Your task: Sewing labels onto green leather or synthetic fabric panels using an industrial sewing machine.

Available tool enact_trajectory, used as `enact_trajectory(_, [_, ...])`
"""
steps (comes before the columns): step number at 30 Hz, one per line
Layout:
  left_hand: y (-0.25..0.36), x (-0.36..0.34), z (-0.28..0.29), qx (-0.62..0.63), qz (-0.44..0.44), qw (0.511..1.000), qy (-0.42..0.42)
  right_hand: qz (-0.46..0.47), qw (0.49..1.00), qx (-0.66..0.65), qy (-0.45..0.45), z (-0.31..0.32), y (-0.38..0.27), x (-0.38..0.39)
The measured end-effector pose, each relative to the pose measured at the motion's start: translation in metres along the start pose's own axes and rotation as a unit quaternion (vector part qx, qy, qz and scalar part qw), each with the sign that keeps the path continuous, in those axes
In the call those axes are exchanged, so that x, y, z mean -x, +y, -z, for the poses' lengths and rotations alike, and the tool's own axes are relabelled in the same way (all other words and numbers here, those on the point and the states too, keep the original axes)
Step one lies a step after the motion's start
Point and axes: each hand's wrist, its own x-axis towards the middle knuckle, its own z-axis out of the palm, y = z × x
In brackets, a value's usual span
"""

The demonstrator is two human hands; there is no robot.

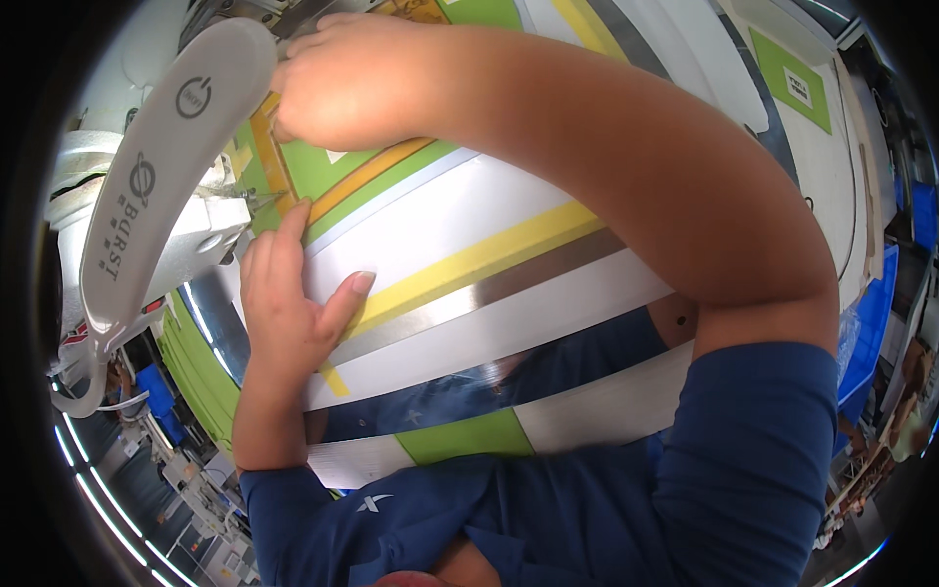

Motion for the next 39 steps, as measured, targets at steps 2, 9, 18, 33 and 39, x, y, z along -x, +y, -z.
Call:
enact_trajectory(2, [0.000, 0.000, 0.000, -0.006, -0.003, 1.000, 0.002, 0.048, 0.987, -0.073, 0.136, -0.017, 0.015, 0.000])
enact_trajectory(9, [0.027, 0.006, 0.011, -0.116, 0.016, 0.992, -0.049, -0.160, 0.928, -0.324, 0.092, 0.005, -0.004, -0.006])
enact_trajectory(18, [0.059, -0.010, -0.006, 0.033, -0.031, 0.998, -0.040, 0.023, 0.998, -0.057, 0.016, 0.007, 0.005, 0.004])
enact_trajectory(33, [0.047, -0.008, -0.014, 0.000, -0.051, 0.999, -0.006, 0.020, 0.997, -0.040, -0.061, 0.040, -0.010, -0.006])
enact_trajectory(39, [0.048, -0.008, -0.019, 0.032, -0.048, 0.998, 0.012, 0.001, 0.997, -0.070, -0.016, 0.031, -0.011, -0.003])
